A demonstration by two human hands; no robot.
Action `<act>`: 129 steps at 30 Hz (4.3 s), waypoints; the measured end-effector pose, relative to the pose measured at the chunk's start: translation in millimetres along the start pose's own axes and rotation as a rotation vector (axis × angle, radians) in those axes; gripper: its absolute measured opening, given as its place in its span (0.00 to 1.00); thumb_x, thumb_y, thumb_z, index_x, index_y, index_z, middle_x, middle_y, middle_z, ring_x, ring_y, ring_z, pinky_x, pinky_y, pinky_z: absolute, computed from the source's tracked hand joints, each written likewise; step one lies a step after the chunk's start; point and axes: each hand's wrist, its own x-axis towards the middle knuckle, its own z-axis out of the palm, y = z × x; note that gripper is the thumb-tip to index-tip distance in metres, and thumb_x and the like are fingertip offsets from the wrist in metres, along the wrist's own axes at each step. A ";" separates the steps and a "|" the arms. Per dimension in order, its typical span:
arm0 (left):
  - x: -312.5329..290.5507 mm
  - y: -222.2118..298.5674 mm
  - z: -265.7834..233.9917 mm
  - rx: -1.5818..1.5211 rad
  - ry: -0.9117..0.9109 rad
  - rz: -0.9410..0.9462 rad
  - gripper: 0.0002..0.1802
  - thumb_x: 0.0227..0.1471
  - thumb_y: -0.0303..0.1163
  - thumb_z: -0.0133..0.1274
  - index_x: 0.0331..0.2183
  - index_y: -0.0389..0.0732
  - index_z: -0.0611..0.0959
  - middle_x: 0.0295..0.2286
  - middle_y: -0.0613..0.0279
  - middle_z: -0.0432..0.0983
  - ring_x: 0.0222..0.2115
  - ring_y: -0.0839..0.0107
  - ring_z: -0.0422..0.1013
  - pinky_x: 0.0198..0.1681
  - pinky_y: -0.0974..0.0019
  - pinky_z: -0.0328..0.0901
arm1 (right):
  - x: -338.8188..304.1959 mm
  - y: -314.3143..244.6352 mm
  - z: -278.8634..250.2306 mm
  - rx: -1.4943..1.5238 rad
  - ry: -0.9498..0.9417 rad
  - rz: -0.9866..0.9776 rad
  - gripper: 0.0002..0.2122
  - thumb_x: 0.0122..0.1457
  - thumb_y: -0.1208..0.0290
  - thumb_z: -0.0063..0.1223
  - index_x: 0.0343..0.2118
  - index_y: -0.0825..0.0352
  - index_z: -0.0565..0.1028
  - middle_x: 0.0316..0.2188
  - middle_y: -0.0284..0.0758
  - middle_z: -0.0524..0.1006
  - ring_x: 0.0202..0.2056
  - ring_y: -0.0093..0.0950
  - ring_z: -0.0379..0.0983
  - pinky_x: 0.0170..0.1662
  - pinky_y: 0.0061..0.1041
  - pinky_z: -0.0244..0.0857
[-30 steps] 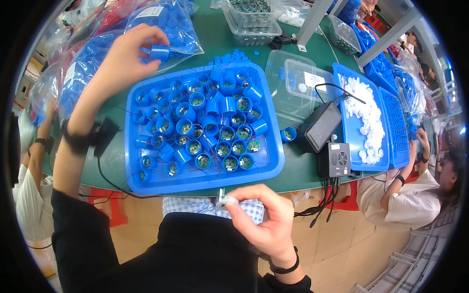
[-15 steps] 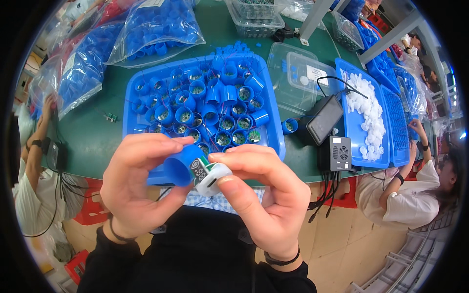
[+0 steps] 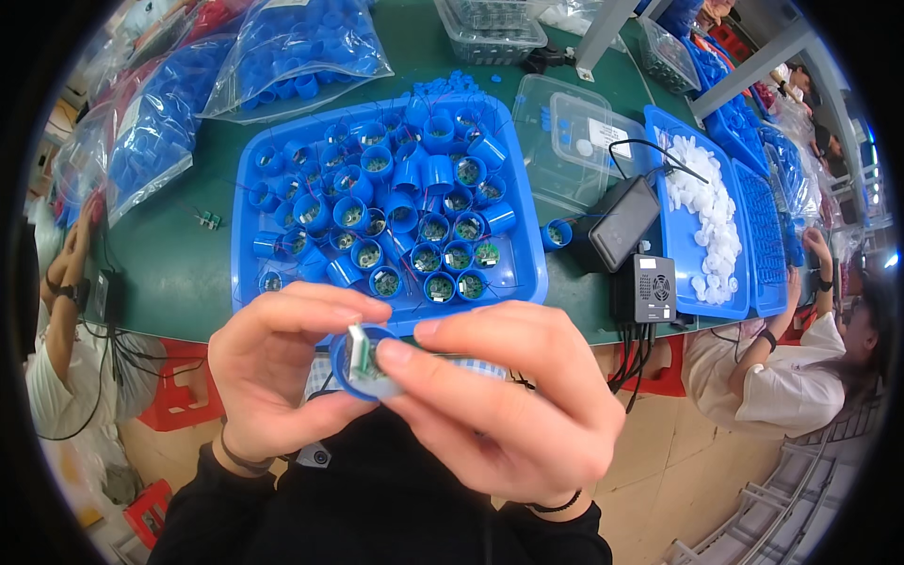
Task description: Assembling small electronic components into blue circular plastic housings and organizing trays.
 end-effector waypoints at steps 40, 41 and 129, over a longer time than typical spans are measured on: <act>-4.0 4.8 6.3 0.359 0.045 0.144 0.30 0.35 0.28 0.67 0.42 0.30 0.74 0.36 0.46 0.74 0.36 0.60 0.72 0.40 0.64 0.67 | -34.4 31.2 34.5 0.739 -0.060 0.270 0.13 0.37 0.78 0.60 0.30 0.70 0.77 0.33 0.39 0.77 0.45 0.39 0.68 0.54 0.42 0.52; -4.0 4.6 8.1 0.430 0.063 0.178 0.31 0.35 0.28 0.67 0.43 0.30 0.74 0.35 0.48 0.74 0.35 0.61 0.73 0.39 0.65 0.67 | -39.4 30.4 38.2 0.892 -0.023 0.326 0.13 0.38 0.80 0.56 0.32 0.71 0.76 0.36 0.41 0.76 0.47 0.40 0.66 0.55 0.42 0.51; -9.3 -23.3 3.9 -1.059 0.005 -0.467 0.30 0.43 0.24 0.57 0.49 0.27 0.68 0.42 0.47 0.71 0.44 0.64 0.69 0.50 0.64 0.62 | 29.4 -36.9 0.5 -0.757 -0.354 -0.224 0.15 0.31 0.66 0.68 0.27 0.51 0.78 0.34 0.34 0.72 0.36 0.33 0.68 0.47 0.41 0.61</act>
